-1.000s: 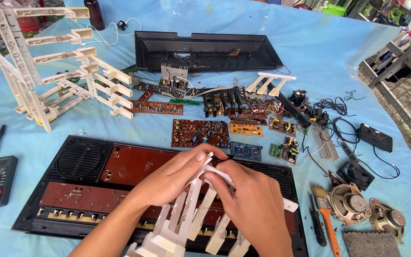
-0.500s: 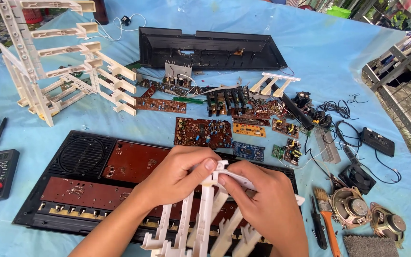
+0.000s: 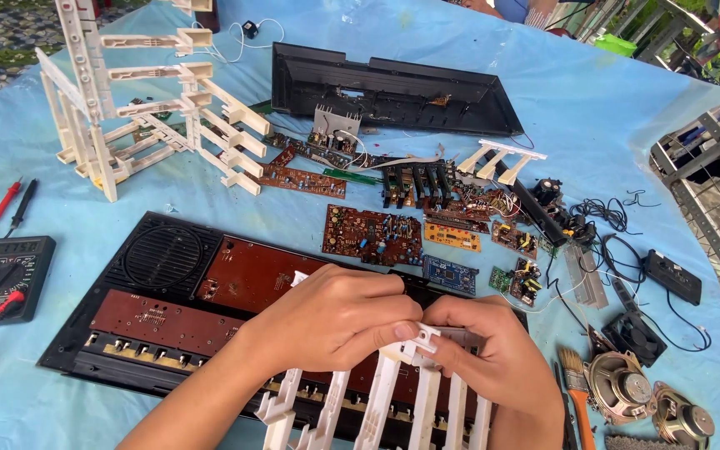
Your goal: Organizing and inspecting disassembled keyboard components, specifically plastic key frames, on a repair table.
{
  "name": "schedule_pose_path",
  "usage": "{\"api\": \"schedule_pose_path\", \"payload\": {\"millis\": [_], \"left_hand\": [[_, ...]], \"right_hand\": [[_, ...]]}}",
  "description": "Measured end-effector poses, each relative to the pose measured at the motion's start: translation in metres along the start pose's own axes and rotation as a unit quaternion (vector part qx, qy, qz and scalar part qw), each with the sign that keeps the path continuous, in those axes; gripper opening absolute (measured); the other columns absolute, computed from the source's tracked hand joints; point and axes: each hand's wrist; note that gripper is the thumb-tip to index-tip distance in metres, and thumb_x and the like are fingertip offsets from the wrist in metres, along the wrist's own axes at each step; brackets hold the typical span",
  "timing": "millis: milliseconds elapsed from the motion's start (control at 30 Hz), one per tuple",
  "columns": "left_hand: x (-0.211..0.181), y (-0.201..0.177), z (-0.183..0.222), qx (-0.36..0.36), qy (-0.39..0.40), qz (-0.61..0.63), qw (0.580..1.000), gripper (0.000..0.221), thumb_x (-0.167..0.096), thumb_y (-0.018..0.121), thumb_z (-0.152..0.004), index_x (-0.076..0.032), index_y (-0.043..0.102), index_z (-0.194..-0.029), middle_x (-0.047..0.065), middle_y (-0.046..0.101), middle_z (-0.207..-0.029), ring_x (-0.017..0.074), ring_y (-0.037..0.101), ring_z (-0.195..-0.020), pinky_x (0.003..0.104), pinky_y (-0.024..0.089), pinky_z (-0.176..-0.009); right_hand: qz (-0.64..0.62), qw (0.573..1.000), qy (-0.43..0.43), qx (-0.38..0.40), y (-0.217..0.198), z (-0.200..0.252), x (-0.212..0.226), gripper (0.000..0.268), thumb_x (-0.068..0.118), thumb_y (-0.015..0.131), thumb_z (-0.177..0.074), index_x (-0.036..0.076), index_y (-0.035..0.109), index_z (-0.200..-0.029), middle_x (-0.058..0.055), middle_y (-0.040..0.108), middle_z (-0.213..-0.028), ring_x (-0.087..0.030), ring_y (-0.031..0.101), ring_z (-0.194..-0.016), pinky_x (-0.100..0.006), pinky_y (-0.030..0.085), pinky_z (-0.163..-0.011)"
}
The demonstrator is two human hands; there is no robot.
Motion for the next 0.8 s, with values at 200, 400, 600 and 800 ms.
{"api": "schedule_pose_path", "payload": {"millis": [200,400,600,800], "left_hand": [[-0.006,0.000,0.001,-0.033,-0.018,0.008,0.999,0.035,-0.029,0.036,-0.111,-0.006,0.062,-0.102,0.008,0.043,-0.079,0.0318,0.047,-0.059,0.044,0.038,-0.049],[-0.015,0.001,-0.001,-0.061,-0.036,0.066,0.995,0.036,-0.030,0.036,-0.111,-0.006,0.060,-0.101,0.007,0.041,-0.078,0.0294,0.044,-0.059,0.042,0.039,-0.054],[-0.008,0.003,-0.003,-0.092,-0.010,0.156,0.983,0.041,-0.028,0.030,-0.113,0.000,0.056,-0.096,0.010,0.049,-0.080,0.0254,0.046,-0.064,0.037,0.039,-0.059],[0.014,0.035,0.003,-0.143,-0.059,0.367,0.917,0.061,-0.048,0.024,-0.112,-0.007,0.050,-0.075,0.003,0.044,-0.069,0.0162,0.040,-0.061,0.032,0.030,-0.058]], "right_hand": [[-0.040,0.998,-0.005,-0.052,0.008,0.004,-0.017,0.027,0.030,0.067,-0.095,0.007,0.066,-0.081,0.000,0.059,-0.062,-0.008,0.063,-0.049,-0.021,0.049,-0.041],[-0.064,0.994,-0.055,-0.075,0.014,0.002,-0.023,0.038,0.041,0.067,-0.094,0.005,0.066,-0.080,0.002,0.057,-0.059,-0.008,0.060,-0.045,-0.021,0.044,-0.039],[-0.077,0.991,-0.061,-0.088,0.022,-0.003,-0.009,0.032,0.033,0.067,-0.095,0.005,0.065,-0.079,0.001,0.059,-0.057,-0.008,0.053,-0.046,-0.021,0.039,-0.041],[0.053,0.985,0.075,-0.149,0.044,0.003,0.031,0.015,0.020,0.075,-0.090,0.010,0.075,-0.078,0.006,0.056,-0.058,-0.003,0.040,-0.049,-0.022,0.030,-0.042]]}}
Point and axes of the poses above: each hand's wrist, its own z-axis away from the middle knuckle, its own y-axis out of the palm, x = y × z
